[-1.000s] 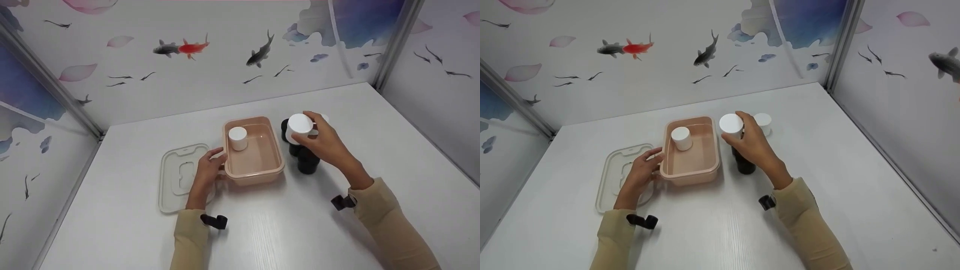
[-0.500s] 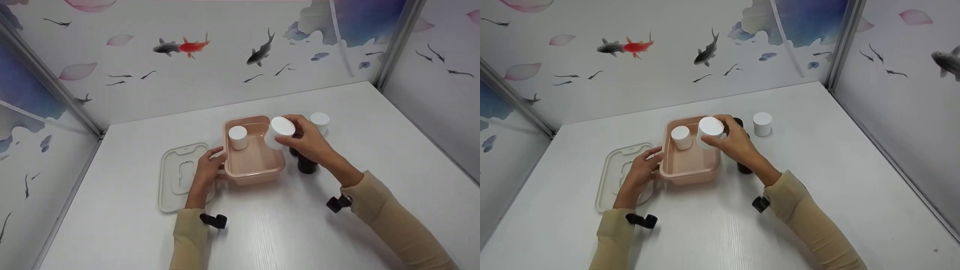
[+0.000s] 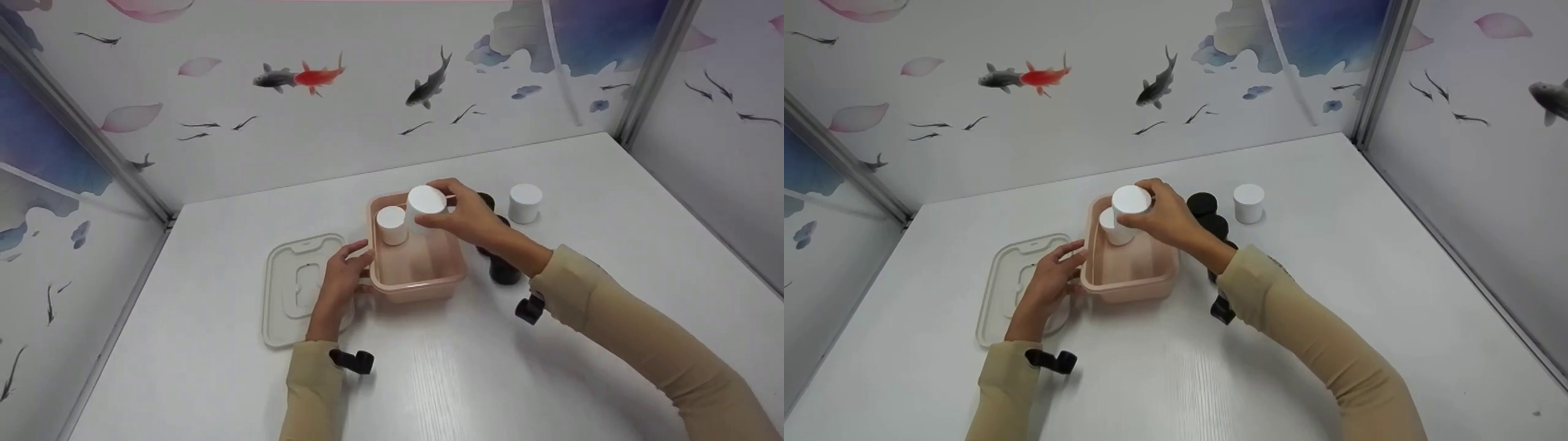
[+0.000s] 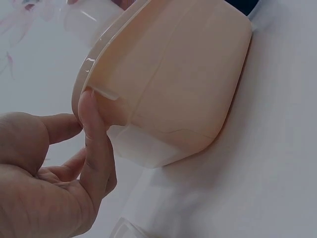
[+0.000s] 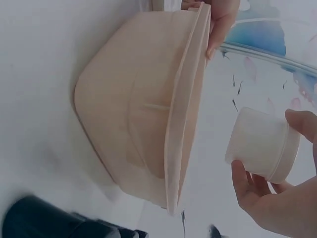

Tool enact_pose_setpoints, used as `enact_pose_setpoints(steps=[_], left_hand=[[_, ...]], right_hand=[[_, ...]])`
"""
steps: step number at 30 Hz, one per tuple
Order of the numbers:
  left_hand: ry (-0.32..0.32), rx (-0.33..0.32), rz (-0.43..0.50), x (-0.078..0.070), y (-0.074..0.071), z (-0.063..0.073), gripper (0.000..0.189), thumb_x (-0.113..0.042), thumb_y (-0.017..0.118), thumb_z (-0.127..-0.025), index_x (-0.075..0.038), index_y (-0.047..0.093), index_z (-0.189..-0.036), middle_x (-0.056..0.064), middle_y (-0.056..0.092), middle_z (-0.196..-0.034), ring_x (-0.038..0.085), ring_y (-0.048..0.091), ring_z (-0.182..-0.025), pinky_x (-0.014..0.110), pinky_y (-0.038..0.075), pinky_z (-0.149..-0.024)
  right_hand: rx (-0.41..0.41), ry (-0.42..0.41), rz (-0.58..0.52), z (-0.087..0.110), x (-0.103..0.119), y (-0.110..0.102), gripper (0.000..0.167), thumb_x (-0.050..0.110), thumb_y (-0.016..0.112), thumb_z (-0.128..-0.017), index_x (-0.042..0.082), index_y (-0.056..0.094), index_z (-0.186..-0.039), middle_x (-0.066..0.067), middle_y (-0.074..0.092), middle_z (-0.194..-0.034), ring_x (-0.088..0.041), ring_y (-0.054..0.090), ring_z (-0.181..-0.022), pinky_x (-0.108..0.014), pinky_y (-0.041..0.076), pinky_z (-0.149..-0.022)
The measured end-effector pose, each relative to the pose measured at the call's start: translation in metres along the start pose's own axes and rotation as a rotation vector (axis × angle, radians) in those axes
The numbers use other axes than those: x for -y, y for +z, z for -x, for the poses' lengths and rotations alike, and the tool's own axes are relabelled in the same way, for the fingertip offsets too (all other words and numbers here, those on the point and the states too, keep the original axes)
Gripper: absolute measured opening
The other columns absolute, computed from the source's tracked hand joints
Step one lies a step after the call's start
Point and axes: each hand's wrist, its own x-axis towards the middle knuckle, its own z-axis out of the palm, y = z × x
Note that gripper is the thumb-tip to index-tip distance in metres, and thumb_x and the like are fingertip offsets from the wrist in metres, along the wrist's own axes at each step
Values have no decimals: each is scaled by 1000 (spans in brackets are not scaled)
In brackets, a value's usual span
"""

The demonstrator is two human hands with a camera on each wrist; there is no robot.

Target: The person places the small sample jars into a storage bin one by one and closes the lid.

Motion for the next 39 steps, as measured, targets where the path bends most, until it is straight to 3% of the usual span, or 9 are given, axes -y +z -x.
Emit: enact_pose_setpoints(steps=[5,13,20,29,39], left_hand=[[7,22,8,1,-1,0,49,-32,61,-100,-17,49,-145,15,69,-125,27,71,-100,29,60,-65],[22,22,24,1,-4,2,48,-32,61,-100,-17,50,-145,15,69,-125,26,72,-100,30,60,-66],[9,4,-2,2,-6,3,49,-34,61,-100,-20,50,-145,11,69,-124,23,71,-100,33,61,-74],[18,14,2,2,-4,2,48,-34,60,-100,-19,50,-145,11,69,-125,21,71,-98,27,59,-67],[30,28,33,1,-3,4,46,-31,60,-101,-17,51,-143,16,69,-124,25,71,-101,27,60,-65]], right_hand=[[32,32,-9,-14,8,13,70,26,79,-86,4,45,-143,-14,54,-141,-31,54,-130,-45,47,-108],[76,-50,61,-29,30,28,71,20,79,-85,3,44,-144,-15,53,-141,-31,55,-127,-45,49,-105],[122,-21,211,-43,44,33,73,19,80,-84,4,45,-146,-20,48,-142,-33,53,-128,-47,48,-108],[196,50,316,-58,37,31,75,20,81,-82,6,47,-147,-21,50,-145,-35,53,-130,-48,47,-108],[290,87,467,-60,27,36,70,23,81,-82,6,50,-142,-16,54,-145,-33,54,-130,-49,45,-109]])
